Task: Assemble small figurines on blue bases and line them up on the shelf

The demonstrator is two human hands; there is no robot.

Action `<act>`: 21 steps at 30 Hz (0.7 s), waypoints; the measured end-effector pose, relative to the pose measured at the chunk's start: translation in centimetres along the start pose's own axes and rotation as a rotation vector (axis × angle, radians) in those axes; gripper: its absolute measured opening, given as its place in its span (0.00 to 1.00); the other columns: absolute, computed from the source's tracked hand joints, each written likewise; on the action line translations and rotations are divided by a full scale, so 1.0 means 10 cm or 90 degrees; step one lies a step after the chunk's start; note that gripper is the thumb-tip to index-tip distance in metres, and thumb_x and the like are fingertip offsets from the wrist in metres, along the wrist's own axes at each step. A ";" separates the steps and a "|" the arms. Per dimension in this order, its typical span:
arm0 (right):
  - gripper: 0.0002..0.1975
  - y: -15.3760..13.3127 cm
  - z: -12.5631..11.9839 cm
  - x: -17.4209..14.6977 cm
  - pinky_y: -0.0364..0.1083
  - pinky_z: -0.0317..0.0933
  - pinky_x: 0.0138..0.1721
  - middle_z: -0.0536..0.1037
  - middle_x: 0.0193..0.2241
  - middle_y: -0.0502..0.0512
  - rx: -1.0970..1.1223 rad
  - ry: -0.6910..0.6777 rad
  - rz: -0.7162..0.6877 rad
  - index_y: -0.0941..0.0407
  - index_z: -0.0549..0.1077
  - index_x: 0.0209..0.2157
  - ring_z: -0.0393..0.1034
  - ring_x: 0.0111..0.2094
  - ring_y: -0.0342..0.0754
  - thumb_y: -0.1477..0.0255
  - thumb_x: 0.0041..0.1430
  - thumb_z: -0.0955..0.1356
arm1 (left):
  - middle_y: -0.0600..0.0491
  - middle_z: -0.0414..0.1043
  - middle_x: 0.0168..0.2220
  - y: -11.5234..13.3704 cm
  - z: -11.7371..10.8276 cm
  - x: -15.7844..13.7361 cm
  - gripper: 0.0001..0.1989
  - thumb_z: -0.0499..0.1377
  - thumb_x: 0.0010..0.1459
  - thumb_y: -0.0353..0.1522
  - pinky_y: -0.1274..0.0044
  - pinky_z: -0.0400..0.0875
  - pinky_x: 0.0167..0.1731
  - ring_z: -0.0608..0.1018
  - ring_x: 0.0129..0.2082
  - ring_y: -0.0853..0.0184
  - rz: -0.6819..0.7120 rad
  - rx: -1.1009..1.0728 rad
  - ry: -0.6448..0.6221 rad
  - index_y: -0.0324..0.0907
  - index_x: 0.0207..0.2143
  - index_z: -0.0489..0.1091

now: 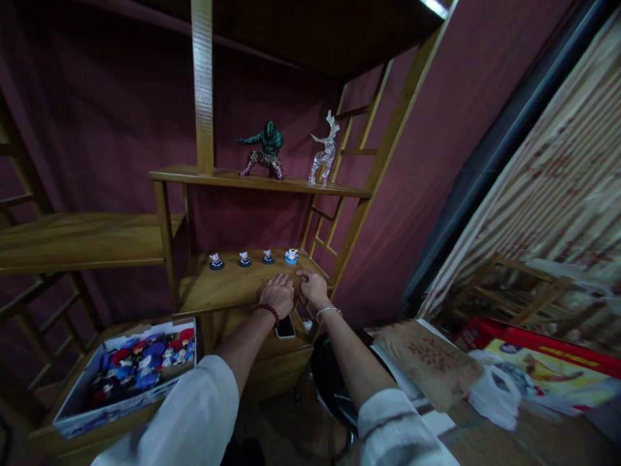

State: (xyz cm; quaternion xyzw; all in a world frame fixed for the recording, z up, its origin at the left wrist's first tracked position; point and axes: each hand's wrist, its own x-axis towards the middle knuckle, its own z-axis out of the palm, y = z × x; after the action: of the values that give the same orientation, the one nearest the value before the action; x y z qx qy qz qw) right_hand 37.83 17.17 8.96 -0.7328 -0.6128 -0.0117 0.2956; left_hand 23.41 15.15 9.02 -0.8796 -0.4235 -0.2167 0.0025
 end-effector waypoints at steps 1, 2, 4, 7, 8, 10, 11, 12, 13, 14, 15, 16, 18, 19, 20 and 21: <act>0.17 -0.01 0.00 -0.02 0.42 0.59 0.44 0.74 0.40 0.49 -0.005 0.005 -0.002 0.52 0.73 0.37 0.68 0.42 0.44 0.80 0.49 0.60 | 0.48 0.58 0.55 0.00 0.00 -0.03 0.21 0.38 0.59 0.32 0.71 0.49 0.55 0.57 0.56 0.66 0.002 0.003 0.004 0.38 0.51 0.60; 0.17 -0.02 0.01 -0.05 0.42 0.59 0.44 0.74 0.40 0.49 -0.009 0.009 -0.004 0.52 0.73 0.37 0.68 0.41 0.44 0.80 0.49 0.60 | 0.48 0.58 0.55 0.01 0.00 -0.06 0.21 0.38 0.59 0.32 0.72 0.48 0.55 0.57 0.56 0.66 0.005 0.006 0.007 0.38 0.51 0.59; 0.17 -0.05 0.01 -0.09 0.41 0.58 0.44 0.75 0.40 0.49 -0.013 0.020 -0.009 0.52 0.73 0.37 0.67 0.41 0.44 0.80 0.50 0.60 | 0.49 0.57 0.56 0.01 -0.01 -0.11 0.22 0.38 0.59 0.32 0.72 0.47 0.56 0.56 0.57 0.66 0.013 0.013 0.012 0.38 0.52 0.59; 0.16 -0.09 0.00 -0.15 0.41 0.58 0.45 0.75 0.39 0.50 -0.014 0.040 -0.015 0.53 0.73 0.37 0.66 0.42 0.44 0.80 0.50 0.60 | 0.48 0.55 0.57 0.02 -0.02 -0.20 0.22 0.39 0.58 0.32 0.72 0.46 0.56 0.55 0.57 0.66 0.022 0.014 0.014 0.37 0.53 0.57; 0.16 -0.11 0.00 -0.18 0.41 0.57 0.45 0.75 0.39 0.50 -0.014 0.044 -0.017 0.53 0.73 0.37 0.66 0.42 0.45 0.80 0.50 0.60 | 0.48 0.55 0.57 0.03 -0.02 -0.24 0.22 0.39 0.58 0.32 0.72 0.45 0.56 0.55 0.57 0.66 0.023 0.013 0.014 0.37 0.53 0.56; 0.17 -0.14 0.00 -0.22 0.41 0.57 0.46 0.75 0.39 0.50 -0.013 0.051 -0.021 0.54 0.73 0.37 0.65 0.42 0.45 0.80 0.49 0.59 | 0.48 0.54 0.57 0.03 -0.02 -0.30 0.22 0.39 0.58 0.32 0.71 0.45 0.56 0.54 0.58 0.66 0.023 0.007 0.016 0.38 0.54 0.55; 0.17 -0.16 0.00 -0.24 0.41 0.56 0.46 0.74 0.39 0.51 -0.014 0.053 -0.023 0.54 0.73 0.37 0.65 0.42 0.45 0.81 0.49 0.59 | 0.48 0.54 0.57 0.03 -0.02 -0.33 0.22 0.39 0.58 0.32 0.71 0.45 0.56 0.54 0.58 0.65 0.023 0.004 0.019 0.38 0.54 0.55; 0.17 -0.18 0.00 -0.26 0.42 0.56 0.45 0.74 0.39 0.51 -0.016 0.054 -0.024 0.54 0.73 0.37 0.65 0.42 0.45 0.81 0.49 0.59 | 0.48 0.54 0.57 0.03 -0.01 -0.35 0.22 0.39 0.58 0.32 0.71 0.45 0.56 0.54 0.58 0.65 0.025 0.001 0.025 0.38 0.54 0.54; 0.17 -0.19 0.00 -0.28 0.42 0.56 0.45 0.75 0.38 0.52 -0.019 0.055 -0.026 0.54 0.73 0.37 0.65 0.42 0.45 0.81 0.49 0.59 | 0.48 0.54 0.57 0.03 -0.01 -0.38 0.22 0.40 0.57 0.31 0.71 0.45 0.56 0.54 0.58 0.65 0.029 -0.002 0.032 0.37 0.55 0.54; 0.17 -0.20 0.01 -0.30 0.42 0.56 0.45 0.75 0.38 0.52 -0.022 0.058 -0.028 0.55 0.73 0.37 0.65 0.41 0.46 0.80 0.49 0.59 | 0.47 0.53 0.57 0.03 0.00 -0.40 0.23 0.41 0.57 0.31 0.71 0.44 0.56 0.54 0.58 0.65 0.035 -0.004 0.039 0.37 0.55 0.54; 0.17 -0.22 0.01 -0.32 0.43 0.56 0.44 0.75 0.37 0.53 -0.023 0.063 -0.030 0.55 0.74 0.37 0.65 0.40 0.46 0.80 0.49 0.59 | 0.47 0.53 0.58 0.02 0.00 -0.43 0.23 0.42 0.56 0.30 0.71 0.44 0.56 0.54 0.57 0.65 0.040 -0.006 0.045 0.36 0.55 0.54; 0.16 -0.22 0.02 -0.34 0.43 0.56 0.44 0.75 0.37 0.53 -0.022 0.070 -0.034 0.55 0.74 0.36 0.65 0.40 0.46 0.81 0.49 0.59 | 0.47 0.53 0.58 0.01 0.00 -0.45 0.23 0.43 0.55 0.29 0.70 0.45 0.56 0.54 0.57 0.64 0.045 -0.009 0.048 0.36 0.55 0.54; 0.16 -0.23 0.04 -0.38 0.42 0.55 0.43 0.75 0.35 0.53 -0.008 0.093 -0.048 0.56 0.74 0.35 0.65 0.38 0.46 0.81 0.49 0.59 | 0.46 0.53 0.57 0.00 0.00 -0.49 0.24 0.45 0.53 0.28 0.70 0.45 0.56 0.54 0.57 0.64 0.048 -0.014 0.050 0.35 0.54 0.54; 0.16 -0.23 0.05 -0.40 0.42 0.55 0.43 0.75 0.34 0.53 0.002 0.106 -0.056 0.56 0.74 0.34 0.65 0.38 0.45 0.82 0.49 0.59 | 0.46 0.53 0.57 0.00 0.00 -0.50 0.25 0.45 0.53 0.27 0.69 0.46 0.56 0.55 0.57 0.64 0.049 -0.018 0.052 0.35 0.54 0.54; 0.16 -0.23 0.06 -0.42 0.42 0.55 0.43 0.75 0.34 0.53 0.013 0.120 -0.064 0.56 0.74 0.33 0.65 0.38 0.45 0.82 0.49 0.59 | 0.45 0.54 0.57 -0.01 0.00 -0.52 0.25 0.45 0.53 0.27 0.69 0.46 0.56 0.55 0.57 0.64 0.051 -0.022 0.055 0.34 0.54 0.54; 0.16 -0.24 0.08 -0.44 0.42 0.55 0.43 0.75 0.33 0.53 0.024 0.133 -0.071 0.56 0.74 0.33 0.64 0.37 0.45 0.82 0.48 0.58 | 0.45 0.54 0.57 -0.01 0.00 -0.54 0.25 0.45 0.52 0.26 0.69 0.46 0.56 0.55 0.57 0.63 0.054 -0.026 0.059 0.34 0.54 0.54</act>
State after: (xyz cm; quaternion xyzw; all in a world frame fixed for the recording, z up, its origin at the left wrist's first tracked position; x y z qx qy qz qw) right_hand 34.35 13.76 7.66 -0.6866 -0.6186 -0.0930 0.3705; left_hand 20.37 11.17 6.92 -0.8856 -0.3808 -0.2657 0.0134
